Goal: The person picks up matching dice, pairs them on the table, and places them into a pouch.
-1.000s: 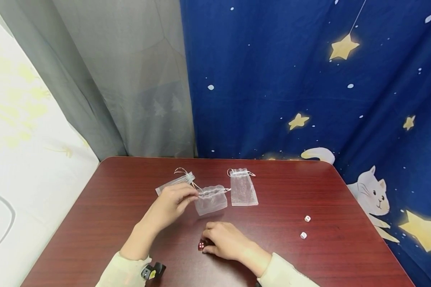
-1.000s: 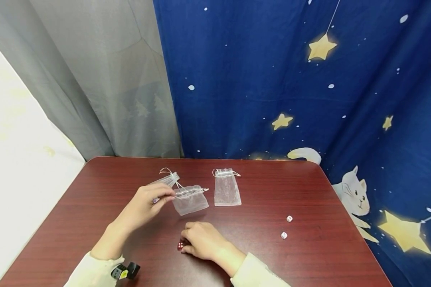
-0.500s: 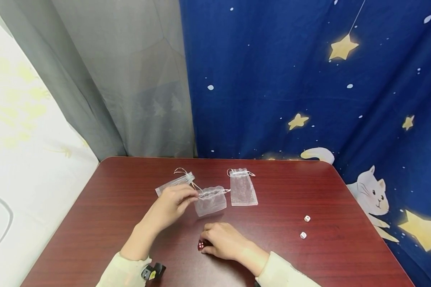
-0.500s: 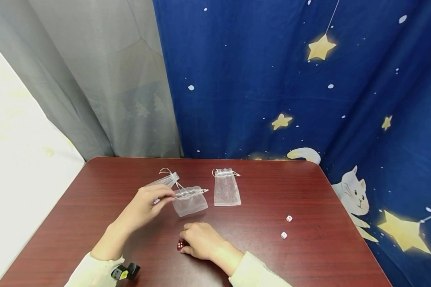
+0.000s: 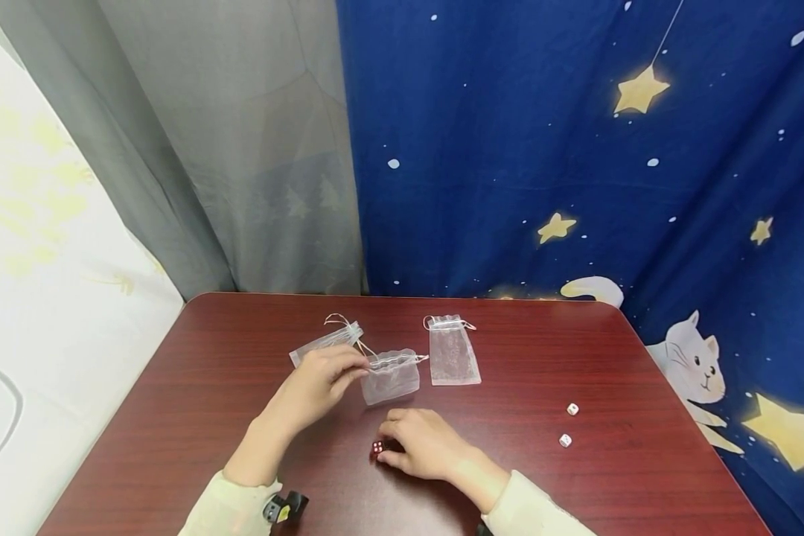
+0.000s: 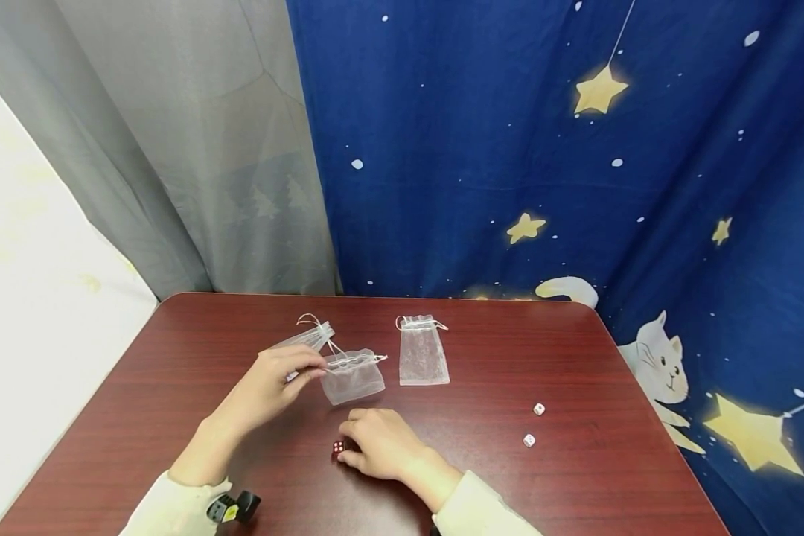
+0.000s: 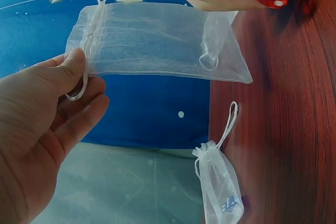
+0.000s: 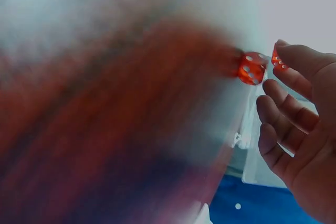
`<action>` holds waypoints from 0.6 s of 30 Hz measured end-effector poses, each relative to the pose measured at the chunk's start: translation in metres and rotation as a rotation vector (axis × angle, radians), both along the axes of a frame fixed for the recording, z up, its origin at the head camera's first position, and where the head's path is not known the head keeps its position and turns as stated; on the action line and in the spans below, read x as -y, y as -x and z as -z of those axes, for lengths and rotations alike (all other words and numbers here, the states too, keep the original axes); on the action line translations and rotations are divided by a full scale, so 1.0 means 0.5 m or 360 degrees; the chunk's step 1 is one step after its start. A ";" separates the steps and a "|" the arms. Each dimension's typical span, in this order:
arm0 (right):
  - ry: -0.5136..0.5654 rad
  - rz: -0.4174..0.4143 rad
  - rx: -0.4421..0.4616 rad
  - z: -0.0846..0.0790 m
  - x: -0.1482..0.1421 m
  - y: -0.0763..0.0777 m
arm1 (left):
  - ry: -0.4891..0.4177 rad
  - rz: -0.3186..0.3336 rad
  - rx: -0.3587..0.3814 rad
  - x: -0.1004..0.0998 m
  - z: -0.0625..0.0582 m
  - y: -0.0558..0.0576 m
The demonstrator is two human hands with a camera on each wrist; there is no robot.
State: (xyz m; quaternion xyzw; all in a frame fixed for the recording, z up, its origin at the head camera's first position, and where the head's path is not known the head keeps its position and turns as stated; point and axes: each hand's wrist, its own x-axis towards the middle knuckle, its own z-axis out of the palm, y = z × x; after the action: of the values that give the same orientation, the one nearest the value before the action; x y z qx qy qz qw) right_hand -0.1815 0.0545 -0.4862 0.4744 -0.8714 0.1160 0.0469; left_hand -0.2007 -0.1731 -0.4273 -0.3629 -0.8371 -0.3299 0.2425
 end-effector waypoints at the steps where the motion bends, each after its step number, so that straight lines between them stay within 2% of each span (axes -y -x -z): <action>1: 0.0021 0.0004 0.0016 -0.006 -0.002 0.002 | 0.0005 -0.0004 0.0004 0.000 0.000 0.000; 6: 0.0136 0.0013 0.0093 -0.042 -0.011 0.014 | 0.0027 -0.0022 0.0001 0.002 0.002 0.003; 18: 0.0297 -0.0007 0.0040 -0.115 -0.034 0.041 | 0.0076 -0.0046 -0.0015 0.002 0.005 0.006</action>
State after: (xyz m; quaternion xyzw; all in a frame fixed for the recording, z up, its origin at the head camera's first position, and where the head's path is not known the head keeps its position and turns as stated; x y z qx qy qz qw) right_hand -0.2018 0.0714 -0.4285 0.4685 -0.8562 0.2027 0.0797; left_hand -0.2037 -0.1739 -0.4297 -0.3580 -0.8488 -0.3044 0.2425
